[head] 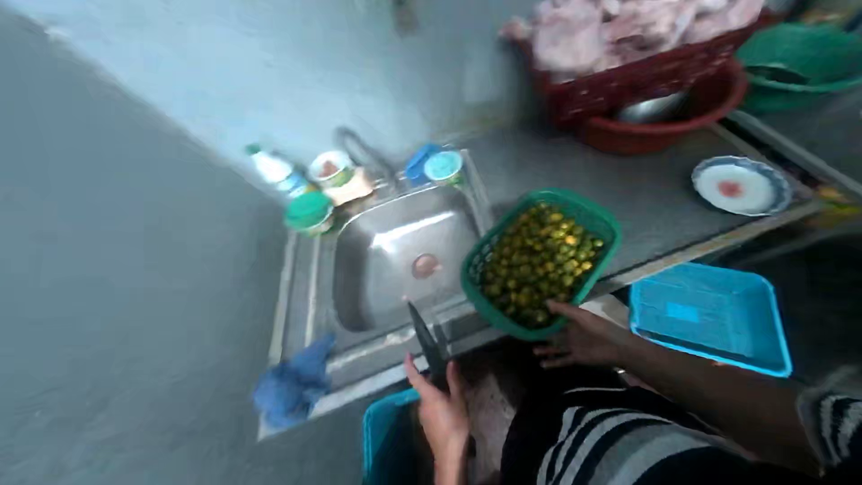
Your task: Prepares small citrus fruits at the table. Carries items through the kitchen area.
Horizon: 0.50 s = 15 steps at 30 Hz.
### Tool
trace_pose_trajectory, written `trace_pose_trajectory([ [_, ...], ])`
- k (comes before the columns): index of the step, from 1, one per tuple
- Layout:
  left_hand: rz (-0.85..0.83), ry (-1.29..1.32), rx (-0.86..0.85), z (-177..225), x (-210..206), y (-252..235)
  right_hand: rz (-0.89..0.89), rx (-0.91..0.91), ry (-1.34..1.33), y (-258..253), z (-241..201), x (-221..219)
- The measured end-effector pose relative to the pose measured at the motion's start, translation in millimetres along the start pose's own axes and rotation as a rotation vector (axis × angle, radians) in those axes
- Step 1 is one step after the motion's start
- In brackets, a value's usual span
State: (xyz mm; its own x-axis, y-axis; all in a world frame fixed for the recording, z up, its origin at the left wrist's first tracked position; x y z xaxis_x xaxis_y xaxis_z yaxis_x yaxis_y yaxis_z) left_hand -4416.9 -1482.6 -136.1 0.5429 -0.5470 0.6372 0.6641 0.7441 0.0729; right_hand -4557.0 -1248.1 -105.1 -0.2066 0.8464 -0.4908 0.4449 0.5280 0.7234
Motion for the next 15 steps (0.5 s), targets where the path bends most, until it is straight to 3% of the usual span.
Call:
trace_pose_trajectory([
  [4, -0.02, 0.003, -0.063, 46.3, -15.3, -60.4, 0.239, -0.008, -0.163, -9.3, -7.8, -21.0],
  [9, -0.116, 0.029, -0.189, 87.3, -27.3, -119.9, 0.477, 0.154, -0.158, 6.2, -2.3, -11.4],
  [11, -0.223, 0.042, -0.265, 88.0, -36.3, -143.9, 0.558, 0.252, -0.12, 12.2, 4.1, 2.5],
  [15, -0.612, 0.061, -0.153, 95.7, -66.6, -168.7, 0.63, 0.481, -0.206, 9.6, 10.6, 13.4],
])
Point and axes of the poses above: each hand's wrist, its own y-axis away from the middle knuckle, its own x-axis out of the back of the hand, z = x × y, the point moved 1 cm from there along -y, towards the middle knuckle, and after that the axes turned 4 degrees about x, right-handed, at the moved point
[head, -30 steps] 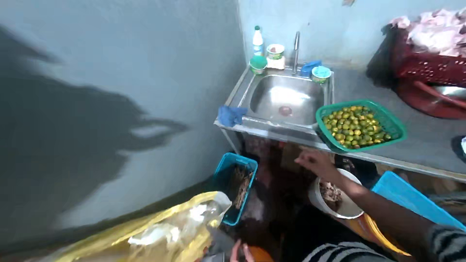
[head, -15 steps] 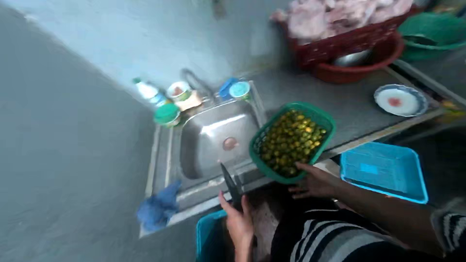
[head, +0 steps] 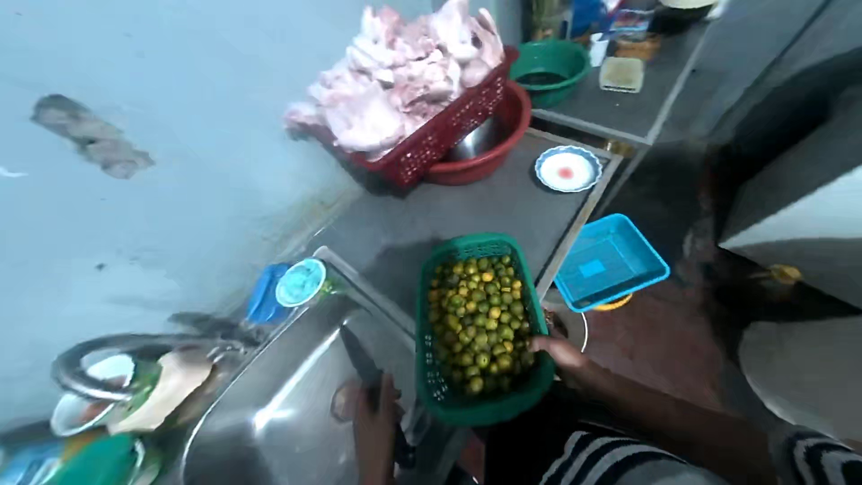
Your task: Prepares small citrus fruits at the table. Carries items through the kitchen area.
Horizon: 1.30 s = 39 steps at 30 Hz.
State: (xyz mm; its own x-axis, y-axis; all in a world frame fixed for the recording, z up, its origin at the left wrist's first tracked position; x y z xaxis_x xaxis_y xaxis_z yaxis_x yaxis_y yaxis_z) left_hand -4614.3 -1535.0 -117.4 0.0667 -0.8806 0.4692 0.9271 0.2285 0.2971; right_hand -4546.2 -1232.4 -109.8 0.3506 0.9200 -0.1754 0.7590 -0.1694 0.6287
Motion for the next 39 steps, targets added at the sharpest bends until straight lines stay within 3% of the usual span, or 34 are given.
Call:
trace_pose_trajectory([
  [3, -0.169, -0.027, 0.06, 9.6, -14.7, -12.9, -0.083, 0.031, 0.001, 6.2, 8.1, 1.5],
  [5, -0.279, -0.05, 0.044, 14.7, -19.1, -19.5, -0.044, 0.017, -0.008, 17.1, 15.4, -5.2],
  [8, -0.45, 0.087, 0.003, 14.5, -23.3, -26.1, 0.014, 0.089, -0.063, 38.5, 34.0, -9.0],
  [11, -0.637, 0.24, 0.071, 14.1, -31.1, -7.1, 0.041, 0.168, -0.042, 71.4, 52.3, 6.7],
  [16, -0.747, 0.253, 0.177, 43.8, -50.9, 45.8, 0.044, 0.257, -0.02, 108.5, 52.7, 55.8],
  [21, -0.892, 0.305, 0.238, 76.7, -111.1, 86.8, 0.043, 0.338, 0.042, 134.3, 25.3, 141.5],
  [27, -0.82, 0.391, 0.279, 106.0, -218.9, 173.4, 0.056, 0.322, 0.123, 158.1, -12.7, 266.3],
  [31, -0.734, 0.547, 0.254, 116.8, -275.3, 223.8, -0.035, 0.383, 0.081, 162.0, -36.4, 340.4],
  [35, -0.634, 0.61, 0.152, 142.4, -315.1, 233.8, -0.112, 0.475, -0.141, 119.6, -53.4, 399.7],
  [39, -0.521, 0.664, 0.064, 173.4, -354.6, 221.8, 0.112, 0.473, 0.071, 62.3, -73.7, 451.6],
])
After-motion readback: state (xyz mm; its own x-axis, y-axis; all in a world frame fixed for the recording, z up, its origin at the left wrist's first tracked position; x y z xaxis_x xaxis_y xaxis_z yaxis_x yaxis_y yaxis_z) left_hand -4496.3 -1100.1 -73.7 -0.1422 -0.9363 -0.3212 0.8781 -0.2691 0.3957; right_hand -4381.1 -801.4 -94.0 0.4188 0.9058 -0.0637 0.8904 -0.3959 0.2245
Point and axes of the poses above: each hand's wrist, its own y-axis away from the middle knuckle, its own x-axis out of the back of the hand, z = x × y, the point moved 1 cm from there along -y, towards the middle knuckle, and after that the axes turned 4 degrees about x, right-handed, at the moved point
